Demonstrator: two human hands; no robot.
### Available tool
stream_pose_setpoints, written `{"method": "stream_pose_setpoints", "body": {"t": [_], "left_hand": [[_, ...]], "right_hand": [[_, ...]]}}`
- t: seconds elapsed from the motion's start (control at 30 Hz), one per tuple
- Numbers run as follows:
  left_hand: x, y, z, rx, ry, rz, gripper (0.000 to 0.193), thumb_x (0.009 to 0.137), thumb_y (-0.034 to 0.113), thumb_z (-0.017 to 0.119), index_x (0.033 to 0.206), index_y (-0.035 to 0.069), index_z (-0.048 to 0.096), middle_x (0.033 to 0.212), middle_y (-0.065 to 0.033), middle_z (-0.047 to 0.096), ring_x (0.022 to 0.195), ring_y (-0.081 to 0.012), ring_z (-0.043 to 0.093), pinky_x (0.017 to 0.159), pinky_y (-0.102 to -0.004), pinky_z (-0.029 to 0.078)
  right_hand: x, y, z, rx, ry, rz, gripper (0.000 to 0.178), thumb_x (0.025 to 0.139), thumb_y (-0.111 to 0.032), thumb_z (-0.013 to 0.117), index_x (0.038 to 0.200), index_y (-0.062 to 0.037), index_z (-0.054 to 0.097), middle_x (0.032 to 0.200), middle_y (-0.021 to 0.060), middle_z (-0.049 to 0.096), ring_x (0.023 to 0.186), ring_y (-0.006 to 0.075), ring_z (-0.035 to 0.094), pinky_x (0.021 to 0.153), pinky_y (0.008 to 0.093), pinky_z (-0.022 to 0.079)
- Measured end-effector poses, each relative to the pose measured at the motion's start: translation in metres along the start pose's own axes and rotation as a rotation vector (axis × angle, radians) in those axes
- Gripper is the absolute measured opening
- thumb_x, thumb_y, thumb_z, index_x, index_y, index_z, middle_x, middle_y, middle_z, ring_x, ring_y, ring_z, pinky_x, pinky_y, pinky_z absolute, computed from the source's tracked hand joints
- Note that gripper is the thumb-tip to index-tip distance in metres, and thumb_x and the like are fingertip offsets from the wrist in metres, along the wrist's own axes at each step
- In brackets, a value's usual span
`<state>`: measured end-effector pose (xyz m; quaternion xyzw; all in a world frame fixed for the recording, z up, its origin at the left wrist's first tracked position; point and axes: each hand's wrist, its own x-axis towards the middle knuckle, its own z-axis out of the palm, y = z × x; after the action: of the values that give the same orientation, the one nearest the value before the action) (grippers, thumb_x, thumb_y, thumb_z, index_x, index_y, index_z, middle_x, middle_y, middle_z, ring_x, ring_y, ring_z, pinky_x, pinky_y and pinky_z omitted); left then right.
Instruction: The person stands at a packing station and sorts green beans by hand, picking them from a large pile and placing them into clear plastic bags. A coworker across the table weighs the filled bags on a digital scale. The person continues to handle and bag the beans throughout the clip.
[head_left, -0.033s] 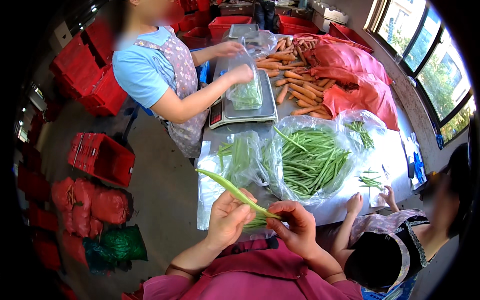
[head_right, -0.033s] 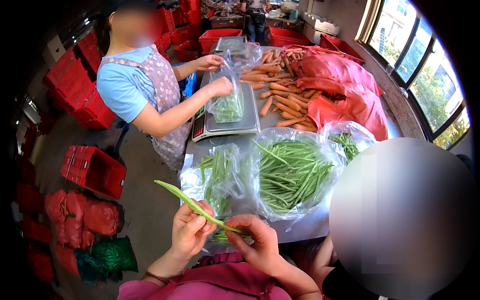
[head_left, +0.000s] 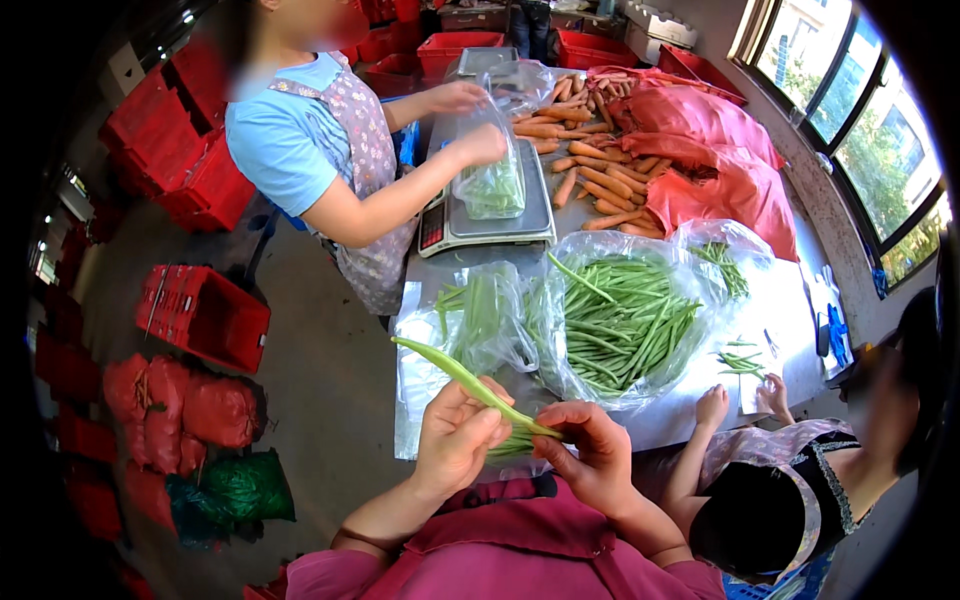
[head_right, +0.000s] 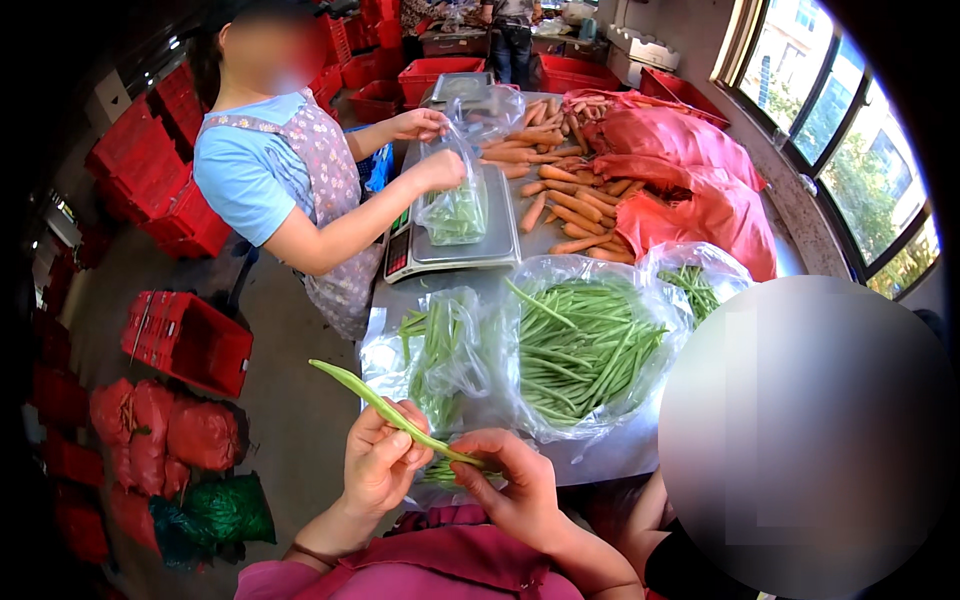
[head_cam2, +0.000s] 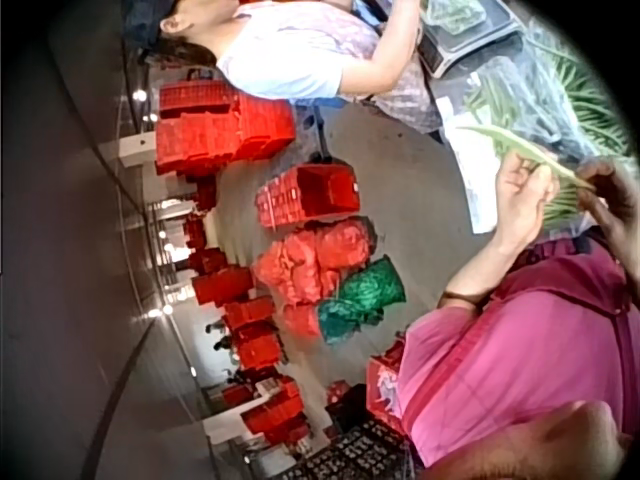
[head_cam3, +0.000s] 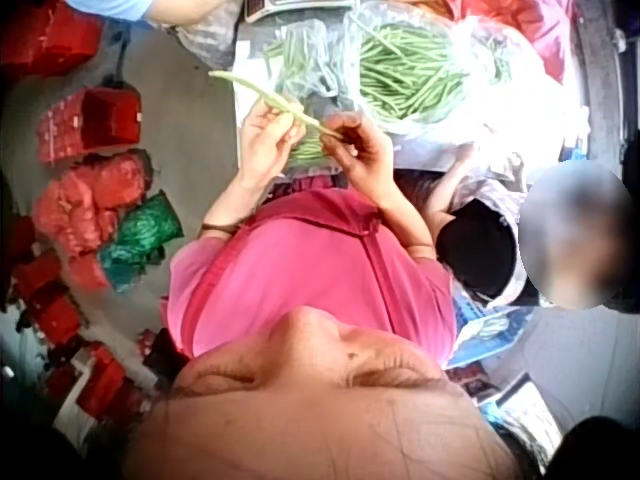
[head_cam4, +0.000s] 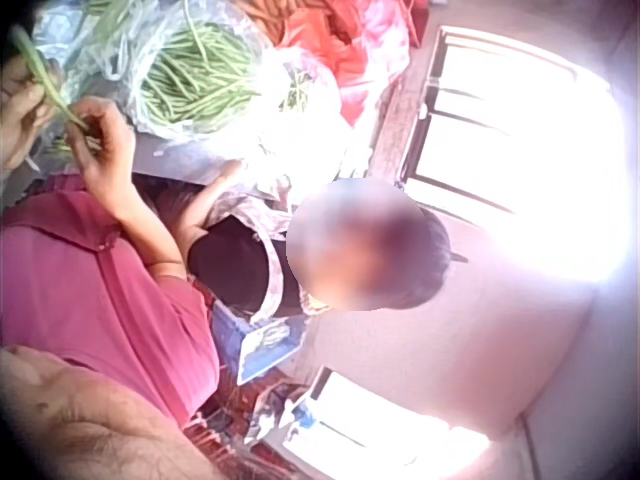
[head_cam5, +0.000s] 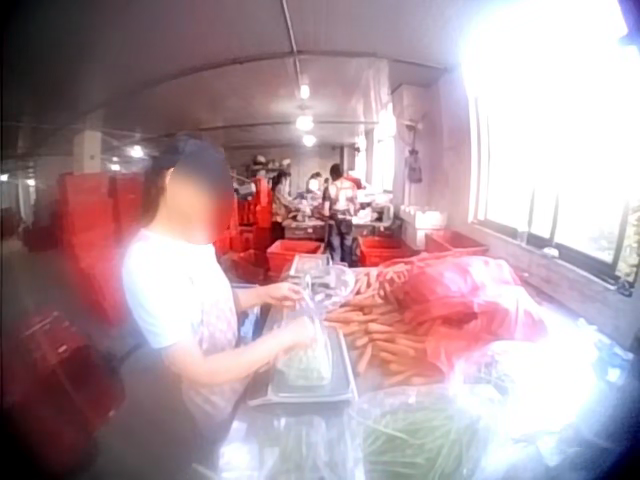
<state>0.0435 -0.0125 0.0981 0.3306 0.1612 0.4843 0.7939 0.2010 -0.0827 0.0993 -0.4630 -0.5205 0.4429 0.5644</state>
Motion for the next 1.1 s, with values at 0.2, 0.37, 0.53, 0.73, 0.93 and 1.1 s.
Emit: {"method": "stream_pose_setpoints", "body": {"t": [0.2,0.37,0.53,0.73,0.93,1.1], "left_hand": [[0.0,0.0,0.003,0.005,0.048,0.001,0.012,0.09,0.001,0.05,0.1,-0.002,0.057,0.076,-0.0043,0.053,0.062,-0.0095,0.044,0.057,-0.0257,0.036],[0.001,0.003,0.007,0.014,0.087,-0.046,0.014,0.093,0.007,0.049,0.101,-0.001,0.058,0.068,-0.0029,0.05,0.06,-0.01,0.044,0.055,-0.0255,0.036],[0.0,0.003,0.006,0.023,0.067,-0.042,0.016,0.094,0.009,0.048,0.102,-0.001,0.057,0.069,-0.004,0.051,0.06,-0.0107,0.046,0.054,-0.0259,0.037],[-0.001,0.003,0.005,0.008,0.043,-0.046,0.016,0.094,0.009,0.048,0.104,-0.001,0.057,0.071,-0.005,0.053,0.061,-0.0118,0.048,0.055,-0.0263,0.039],[-0.002,0.004,0.007,0.019,0.054,-0.051,0.016,0.095,0.009,0.047,0.104,-0.001,0.057,0.072,-0.0055,0.054,0.061,-0.0123,0.049,0.055,-0.0264,0.039],[-0.003,0.002,0.004,0.007,0.036,-0.055,0.015,0.094,0.006,0.047,0.105,-0.001,0.056,0.076,-0.006,0.056,0.062,-0.0117,0.049,0.055,-0.0264,0.039]], "right_hand": [[0.0,-0.002,0.002,0.067,-0.004,0.026,0.026,0.083,0.008,0.063,0.106,0.0021,0.052,0.101,0.0105,0.058,0.08,0.0146,0.063,0.07,0.0253,0.053],[0.0,-0.009,-0.002,0.316,-0.029,0.212,0.023,0.088,0.003,0.06,0.109,0.0013,0.053,0.095,0.0059,0.062,0.077,0.0097,0.061,0.067,0.0229,0.052],[0.002,-0.013,-0.003,0.394,-0.042,0.237,0.021,0.089,0.0,0.06,0.109,0.0007,0.053,0.092,0.0053,0.062,0.074,0.0094,0.06,0.064,0.0221,0.051],[0.002,-0.016,-0.003,0.418,-0.049,0.246,0.021,0.089,0.0,0.06,0.109,0.0006,0.053,0.092,0.0052,0.061,0.074,0.0098,0.06,0.063,0.0228,0.052],[0.0,-0.015,-0.002,0.433,-0.047,0.243,0.022,0.089,0.001,0.06,0.11,0.0011,0.052,0.092,0.0059,0.061,0.073,0.0106,0.061,0.062,0.0237,0.053],[0.0,-0.014,-0.001,0.439,-0.041,0.246,0.023,0.089,0.001,0.06,0.11,0.0012,0.051,0.092,0.0063,0.061,0.072,0.0108,0.061,0.061,0.0237,0.053]]}}
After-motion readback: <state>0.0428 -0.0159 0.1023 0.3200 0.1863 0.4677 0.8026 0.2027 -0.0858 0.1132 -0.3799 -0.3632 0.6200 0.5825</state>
